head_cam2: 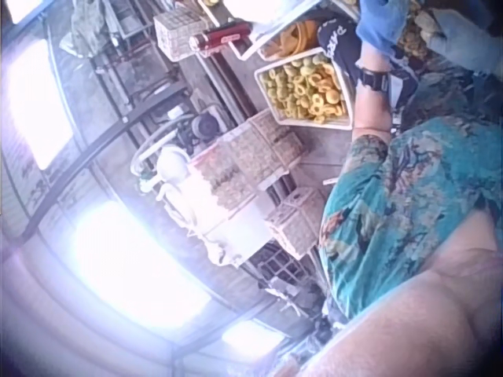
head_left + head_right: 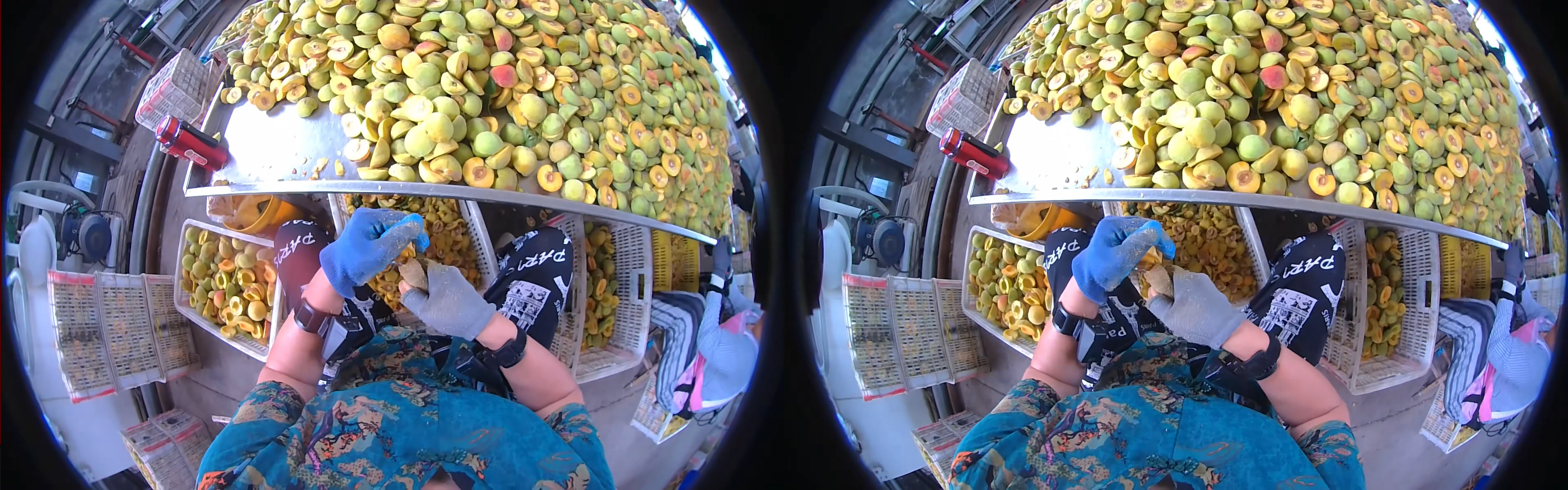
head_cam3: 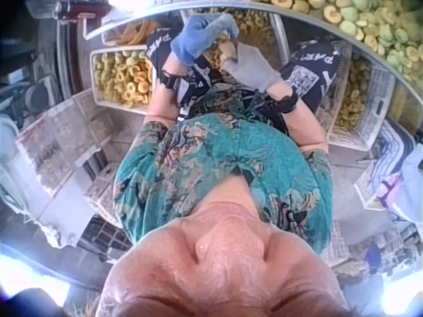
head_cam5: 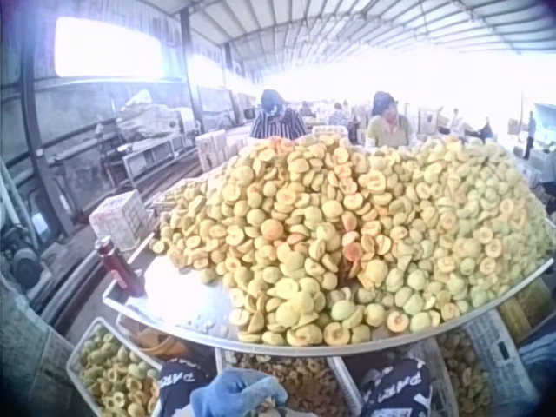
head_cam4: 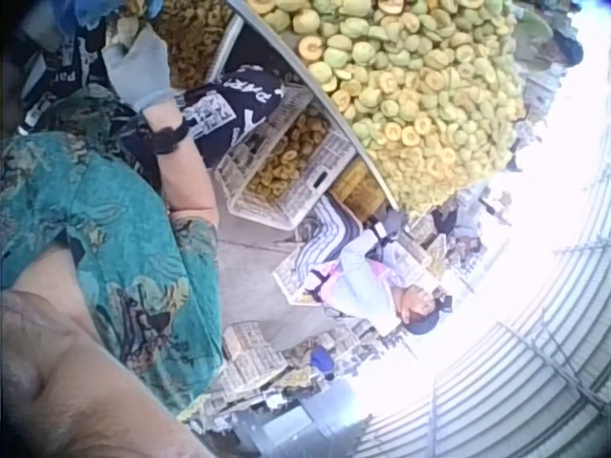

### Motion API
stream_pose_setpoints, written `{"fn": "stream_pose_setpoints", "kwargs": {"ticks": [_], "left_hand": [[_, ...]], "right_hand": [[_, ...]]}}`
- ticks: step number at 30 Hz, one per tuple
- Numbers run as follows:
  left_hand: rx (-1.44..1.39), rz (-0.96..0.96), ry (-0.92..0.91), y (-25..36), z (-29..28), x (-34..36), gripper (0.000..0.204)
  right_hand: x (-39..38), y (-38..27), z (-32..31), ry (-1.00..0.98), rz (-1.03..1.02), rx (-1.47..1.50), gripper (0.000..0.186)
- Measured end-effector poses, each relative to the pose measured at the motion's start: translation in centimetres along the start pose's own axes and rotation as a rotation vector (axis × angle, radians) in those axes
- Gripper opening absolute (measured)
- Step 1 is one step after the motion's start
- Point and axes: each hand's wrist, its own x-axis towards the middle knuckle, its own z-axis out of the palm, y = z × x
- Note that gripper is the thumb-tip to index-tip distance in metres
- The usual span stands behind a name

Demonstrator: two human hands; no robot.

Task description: Removing pits from apricots or similar fruit using a handheld pitting tool.

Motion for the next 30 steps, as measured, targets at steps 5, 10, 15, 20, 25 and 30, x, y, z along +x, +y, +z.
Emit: {"fn": "stream_pose_setpoints", "kwargs": {"ticks": [5,10,15,20,25,30], "left_hand": [[-0.431,0.087,0.325,-0.8,2.7,1.1,0.037],[-0.178,-0.001,0.003,-2.5,0.1,2.2,0.037],[-0.344,-0.008,0.036,-3.9,0.8,3.7,0.035],[-0.231,-0.143,0.113,-4.3,1.4,4.7,0.033],[-0.335,-0.210,0.089,-4.3,1.8,5.6,0.037],[-0.475,-0.274,0.048,-3.9,2.0,6.1,0.039]], "right_hand": [[1.1,1.2,0.2,-0.118,0.112,0.446,0.030],[1.8,3.0,-0.3,-0.311,0.219,0.639,0.029],[2.8,3.9,0.6,-0.062,0.092,0.409,0.029],[3.4,4.7,0.9,-0.065,0.112,0.478,0.030],[3.6,5.5,0.2,-0.035,0.103,0.526,0.029],[3.6,6.2,-0.4,-0.367,0.303,0.990,0.021]]}}
